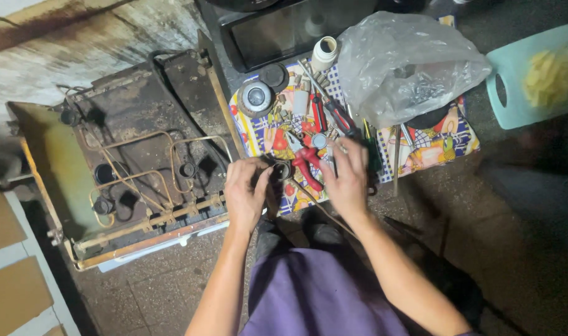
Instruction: The person uses pliers to strip the insulation from a wire and then uses a hammer to strike a small metal component. They continue to manipulate the wire and component with pliers and their hands.
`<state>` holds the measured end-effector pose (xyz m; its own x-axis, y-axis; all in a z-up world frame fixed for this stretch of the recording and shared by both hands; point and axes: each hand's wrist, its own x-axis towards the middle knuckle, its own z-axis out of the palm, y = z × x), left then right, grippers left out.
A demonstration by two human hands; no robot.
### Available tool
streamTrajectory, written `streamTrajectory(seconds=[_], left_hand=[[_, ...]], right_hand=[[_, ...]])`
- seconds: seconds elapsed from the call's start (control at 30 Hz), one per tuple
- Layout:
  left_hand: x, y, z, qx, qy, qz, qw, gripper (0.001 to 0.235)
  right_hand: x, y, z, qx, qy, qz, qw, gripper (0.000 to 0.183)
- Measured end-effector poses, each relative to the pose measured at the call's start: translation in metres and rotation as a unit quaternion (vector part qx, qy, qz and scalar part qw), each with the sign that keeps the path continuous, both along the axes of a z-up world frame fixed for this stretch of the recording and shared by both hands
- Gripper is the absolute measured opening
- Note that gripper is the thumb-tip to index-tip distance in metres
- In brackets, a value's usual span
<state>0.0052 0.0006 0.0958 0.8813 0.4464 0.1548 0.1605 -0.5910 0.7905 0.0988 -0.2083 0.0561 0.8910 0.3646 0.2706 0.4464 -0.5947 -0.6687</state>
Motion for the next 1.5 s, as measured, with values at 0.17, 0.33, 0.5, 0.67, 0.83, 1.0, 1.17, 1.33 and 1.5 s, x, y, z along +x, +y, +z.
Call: streamTrajectory(seconds=[0.17, 0.33, 0.5, 0.67, 0.83, 1.0, 1.17, 1.33, 1.5], left_hand=[[-0.013, -0.003, 0.004, -0.008, -0.022, -0.001, 1.0, 0.008], [-0.012, -0.009, 0.016, -0.041, -0.028, 0.003, 0.999, 0.007], [-0.005, -0.029, 0.038, -0.209, 0.015, -0.016, 0.978, 0.016], [-0.007, -0.048, 0.058, -0.422, 0.06, -0.055, 0.903, 0.037], [-0.034, -0.04, 0.055, -0.401, 0.069, -0.052, 0.912, 0.022], [-0.059, -0.004, 0.07, -0.349, 0.017, 0.092, 0.932, 0.029], [-0.072, 0.012, 0.087, -0.282, -0.025, 0.155, 0.946, 0.034], [-0.079, 0.009, 0.08, -0.216, -0.023, 0.156, 0.964, 0.026], [-0.082, 0.001, 0.075, -0.167, -0.009, 0.109, 0.98, 0.023]], right_hand=[[0.055, -0.017, 0.003, -0.132, -0.034, -0.024, 0.99, 0.057], [0.07, -0.027, -0.02, -0.191, 0.099, -0.051, 0.975, 0.044], [-0.009, -0.018, 0.044, 0.286, 0.368, -0.092, 0.88, 0.03], [-0.089, -0.026, 0.038, 0.272, 0.438, -0.057, 0.855, 0.036], [-0.095, -0.042, 0.047, 0.184, 0.431, 0.005, 0.883, 0.055], [-0.052, -0.099, 0.038, 0.115, 0.303, -0.04, 0.945, 0.042], [-0.024, -0.135, 0.029, 0.121, 0.276, -0.112, 0.947, 0.032], [-0.004, -0.125, 0.03, 0.072, 0.231, -0.1, 0.965, 0.031], [0.005, -0.104, 0.032, -0.057, 0.129, -0.051, 0.989, 0.03]])
